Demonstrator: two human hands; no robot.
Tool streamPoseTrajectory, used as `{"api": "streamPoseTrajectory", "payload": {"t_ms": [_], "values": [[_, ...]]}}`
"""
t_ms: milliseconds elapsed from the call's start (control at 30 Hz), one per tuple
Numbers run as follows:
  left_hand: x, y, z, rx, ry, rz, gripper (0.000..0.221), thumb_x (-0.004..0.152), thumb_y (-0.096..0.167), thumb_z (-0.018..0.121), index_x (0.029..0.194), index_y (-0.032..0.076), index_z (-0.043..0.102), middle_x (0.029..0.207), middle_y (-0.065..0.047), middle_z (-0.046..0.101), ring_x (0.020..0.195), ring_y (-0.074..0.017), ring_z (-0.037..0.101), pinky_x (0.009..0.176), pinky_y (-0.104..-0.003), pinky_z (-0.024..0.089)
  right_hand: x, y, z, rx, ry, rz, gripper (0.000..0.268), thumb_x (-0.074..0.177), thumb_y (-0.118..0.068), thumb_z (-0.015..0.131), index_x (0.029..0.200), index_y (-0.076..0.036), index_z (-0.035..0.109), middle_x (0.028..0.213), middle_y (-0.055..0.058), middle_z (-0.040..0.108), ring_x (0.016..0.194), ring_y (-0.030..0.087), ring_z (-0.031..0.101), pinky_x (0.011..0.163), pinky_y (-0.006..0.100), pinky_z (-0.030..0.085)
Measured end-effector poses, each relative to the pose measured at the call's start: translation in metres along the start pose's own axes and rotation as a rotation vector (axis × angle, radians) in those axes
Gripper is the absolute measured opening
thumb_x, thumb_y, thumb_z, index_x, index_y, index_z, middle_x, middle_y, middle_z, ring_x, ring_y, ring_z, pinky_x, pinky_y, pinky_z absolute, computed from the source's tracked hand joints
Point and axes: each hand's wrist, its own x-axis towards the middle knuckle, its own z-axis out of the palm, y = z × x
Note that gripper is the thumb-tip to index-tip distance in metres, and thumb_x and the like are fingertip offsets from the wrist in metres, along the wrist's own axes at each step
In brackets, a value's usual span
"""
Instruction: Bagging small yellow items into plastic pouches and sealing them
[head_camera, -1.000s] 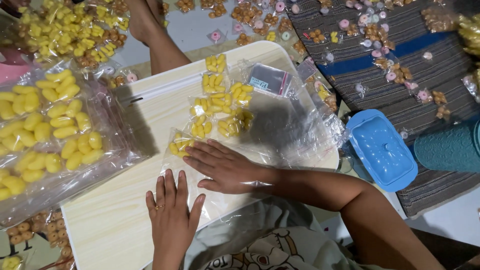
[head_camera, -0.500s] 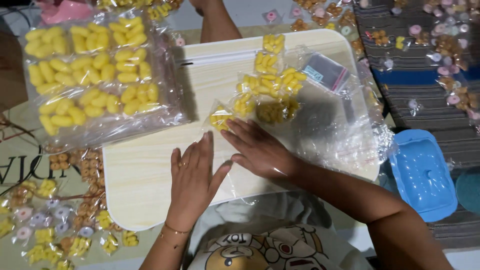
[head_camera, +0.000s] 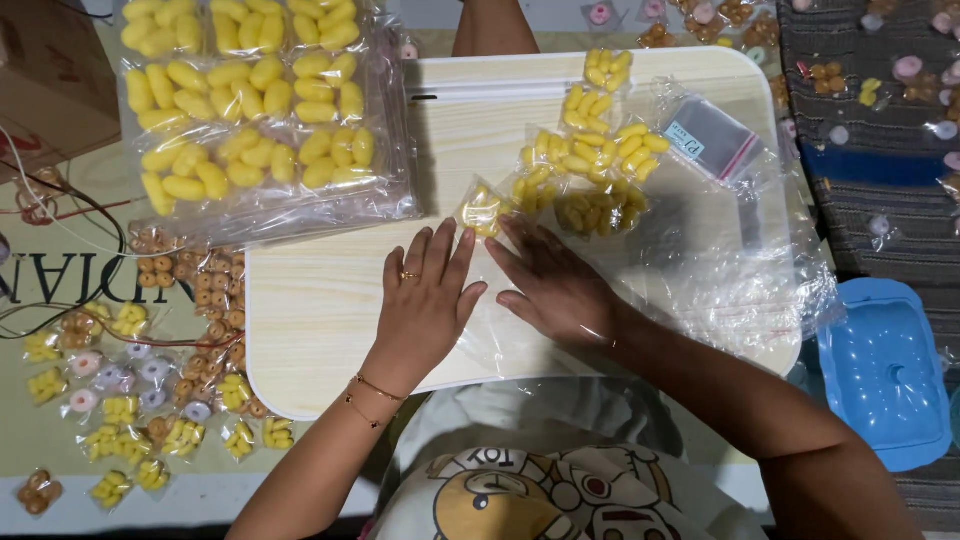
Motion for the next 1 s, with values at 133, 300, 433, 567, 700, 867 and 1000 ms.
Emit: {"api": "streamPoseTrajectory", "payload": {"t_ms": [133, 300, 433, 567, 700, 867, 1000], "values": [[0.001, 0.0, -0.003, -0.086, -0.039, 0.008, 0.062, 0.11, 0.045, 0.033, 0.164, 0.016, 0.023, 0.17, -0.011, 0.02, 0.154, -0.0332, 0.018, 0.119, -0.061, 0.012, 0.006, 0.004, -0.007, 0.203, -0.072, 0.01, 0.067, 0.103, -0.046, 0.052, 0.159, -0.013, 0.034, 0.155, 0.026, 0.042, 0.138, 0.045, 0.047, 0.115, 0.053, 0.039], [0.002, -0.003, 0.0, -0.138, -0.087, -0.013, 0.062, 0.11, 0.044, 0.03, 0.165, 0.017, 0.02, 0.171, -0.01, 0.018, 0.155, -0.0291, 0.017, 0.119, -0.061, 0.006, 0.001, 0.006, 0.001, 0.175, -0.029, -0.008, 0.064, 0.105, -0.046, 0.05, 0.158, -0.012, 0.036, 0.156, 0.026, 0.042, 0.139, 0.042, 0.048, 0.116, 0.051, 0.038], [0.002, -0.001, -0.002, -0.126, -0.1, -0.018, 0.063, 0.109, 0.043, 0.03, 0.165, 0.018, 0.018, 0.172, -0.01, 0.016, 0.156, -0.0277, 0.016, 0.12, -0.06, 0.005, -0.005, 0.01, 0.008, -0.024, 0.075, -0.087, 0.067, 0.107, -0.049, 0.043, 0.163, -0.015, 0.03, 0.164, 0.019, 0.035, 0.147, 0.033, 0.042, 0.12, 0.043, 0.036], [0.003, -0.003, -0.003, -0.131, -0.11, -0.018, 0.063, 0.109, 0.043, 0.03, 0.165, 0.018, 0.017, 0.172, -0.01, 0.016, 0.156, -0.0278, 0.016, 0.12, -0.06, 0.004, -0.009, 0.015, 0.009, 0.088, 0.034, -0.059, 0.064, 0.109, -0.048, 0.033, 0.167, -0.02, 0.022, 0.171, 0.008, 0.024, 0.155, 0.022, 0.029, 0.124, 0.036, 0.023], [0.003, -0.004, -0.004, -0.16, -0.117, -0.014, 0.063, 0.108, 0.042, 0.032, 0.165, 0.018, 0.019, 0.171, -0.01, 0.018, 0.156, -0.0277, 0.018, 0.119, -0.06, 0.004, -0.008, 0.016, 0.011, 0.171, -0.009, -0.058, 0.063, 0.111, -0.044, 0.035, 0.164, -0.012, 0.026, 0.166, 0.02, 0.031, 0.149, 0.036, 0.038, 0.118, 0.048, 0.034], [0.004, -0.004, -0.007, -0.191, -0.101, -0.005, 0.064, 0.108, 0.04, 0.036, 0.165, 0.019, 0.018, 0.172, -0.01, 0.016, 0.156, -0.0279, 0.018, 0.119, -0.059, 0.004, -0.003, 0.012, 0.013, 0.12, 0.09, -0.062, 0.069, 0.106, -0.042, 0.051, 0.159, -0.002, 0.035, 0.155, 0.028, 0.044, 0.14, 0.042, 0.048, 0.114, 0.05, 0.04], [0.004, -0.004, -0.011, -0.246, -0.108, -0.028, 0.064, 0.108, 0.041, 0.037, 0.165, 0.017, 0.021, 0.171, -0.012, 0.019, 0.156, -0.0283, 0.019, 0.119, -0.058, 0.002, 0.005, 0.003, -0.019, 0.106, 0.138, -0.058, 0.06, 0.104, -0.041, 0.055, 0.151, -0.003, 0.048, 0.142, 0.019, 0.058, 0.128, 0.035, 0.059, 0.11, 0.045, 0.045]]}}
